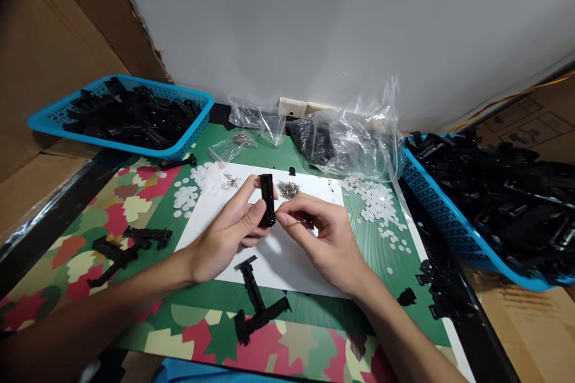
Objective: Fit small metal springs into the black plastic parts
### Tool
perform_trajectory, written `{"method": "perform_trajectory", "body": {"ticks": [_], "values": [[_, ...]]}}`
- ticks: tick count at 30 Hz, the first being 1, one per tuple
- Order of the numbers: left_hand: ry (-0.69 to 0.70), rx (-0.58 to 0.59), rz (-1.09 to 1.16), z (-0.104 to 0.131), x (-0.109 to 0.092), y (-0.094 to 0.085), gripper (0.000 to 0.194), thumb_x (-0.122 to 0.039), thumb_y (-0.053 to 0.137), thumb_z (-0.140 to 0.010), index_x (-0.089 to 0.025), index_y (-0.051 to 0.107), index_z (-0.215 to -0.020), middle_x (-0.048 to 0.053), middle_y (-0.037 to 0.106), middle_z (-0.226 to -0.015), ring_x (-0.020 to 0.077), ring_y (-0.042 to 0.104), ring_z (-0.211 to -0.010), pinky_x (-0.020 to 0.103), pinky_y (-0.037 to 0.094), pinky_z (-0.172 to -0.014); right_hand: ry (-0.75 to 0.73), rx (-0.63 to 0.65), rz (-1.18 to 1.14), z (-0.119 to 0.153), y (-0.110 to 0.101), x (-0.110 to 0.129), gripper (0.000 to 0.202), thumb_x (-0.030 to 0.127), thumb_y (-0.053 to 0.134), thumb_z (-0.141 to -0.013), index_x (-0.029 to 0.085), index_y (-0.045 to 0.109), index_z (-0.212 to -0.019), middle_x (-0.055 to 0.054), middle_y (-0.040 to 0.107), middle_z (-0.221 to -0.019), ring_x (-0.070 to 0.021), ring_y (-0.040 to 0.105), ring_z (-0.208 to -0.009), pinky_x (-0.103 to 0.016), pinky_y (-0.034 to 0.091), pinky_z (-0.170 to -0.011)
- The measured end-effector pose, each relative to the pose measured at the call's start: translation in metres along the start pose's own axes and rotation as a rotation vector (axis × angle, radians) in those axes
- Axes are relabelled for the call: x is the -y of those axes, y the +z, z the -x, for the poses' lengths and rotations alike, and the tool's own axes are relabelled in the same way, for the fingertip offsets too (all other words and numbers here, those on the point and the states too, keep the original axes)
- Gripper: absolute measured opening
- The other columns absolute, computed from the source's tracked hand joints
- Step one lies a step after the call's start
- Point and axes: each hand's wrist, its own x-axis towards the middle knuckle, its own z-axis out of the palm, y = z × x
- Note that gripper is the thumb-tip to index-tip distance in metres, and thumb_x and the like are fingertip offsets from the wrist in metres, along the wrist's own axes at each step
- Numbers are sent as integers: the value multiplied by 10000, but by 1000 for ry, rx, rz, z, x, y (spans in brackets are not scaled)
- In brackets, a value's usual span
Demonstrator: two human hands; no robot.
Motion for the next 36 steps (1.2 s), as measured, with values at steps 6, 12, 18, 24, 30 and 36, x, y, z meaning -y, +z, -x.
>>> {"method": "perform_trajectory", "body": {"ticks": [6, 12, 18, 24, 30, 36], "values": [[-3, 43, 16, -1, 1, -1, 345, -573, 522, -1085, -247, 468, -1187, -23, 455, -834, 112, 336, -672, 229, 238, -572, -19, 64, 19, 1, -4, 0, 130, 294, 709, -1033, 215, 799, -982, -59, 743, -887, -193, 632, -795, -331, 486, -699], [-1, 59, 17, -1, 0, -1, 363, -578, 530, -1079, -251, 489, -1230, -30, 455, -810, 106, 303, -635, 232, 222, -552, -59, 94, 23, -1, -6, -2, 125, 279, 700, -1039, 218, 788, -975, -51, 732, -868, -184, 620, -767, -322, 471, -673], [-33, 85, 18, -1, 1, -1, 390, -597, 539, -1067, -255, 476, -1242, -32, 480, -807, 97, 266, -592, 244, 170, -517, -71, 104, 37, 1, -6, -5, 121, 256, 692, -1038, 205, 792, -995, -60, 733, -869, -183, 634, -759, -323, 483, -670], [-55, 82, -7, -1, 7, -2, 358, -594, 539, -1068, -259, 441, -1150, -46, 417, -792, 96, 289, -596, 230, 192, -514, -91, 68, 86, 4, -1, -7, 124, 188, 679, -1021, 185, 781, -949, -46, 719, -834, -165, 624, -733, -301, 452, -637], [-91, 60, -75, -6, 8, -10, 382, -604, 562, -1054, -248, 463, -1151, -37, 452, -793, 96, 290, -599, 225, 201, -518, -40, 104, 88, 2, -3, -6, 140, 210, 663, -1036, 179, 783, -971, -56, 755, -892, -168, 660, -776, -288, 477, -656], [-120, 57, -8, -9, 4, -15, 369, -585, 547, -1063, -216, 538, -1051, -38, 372, -752, 94, 240, -580, 237, 149, -502, -42, -34, 106, 0, -11, -5, 115, 273, 689, -1031, 214, 757, -1102, -55, 723, -946, -165, 610, -742, -299, 487, -625]]}}
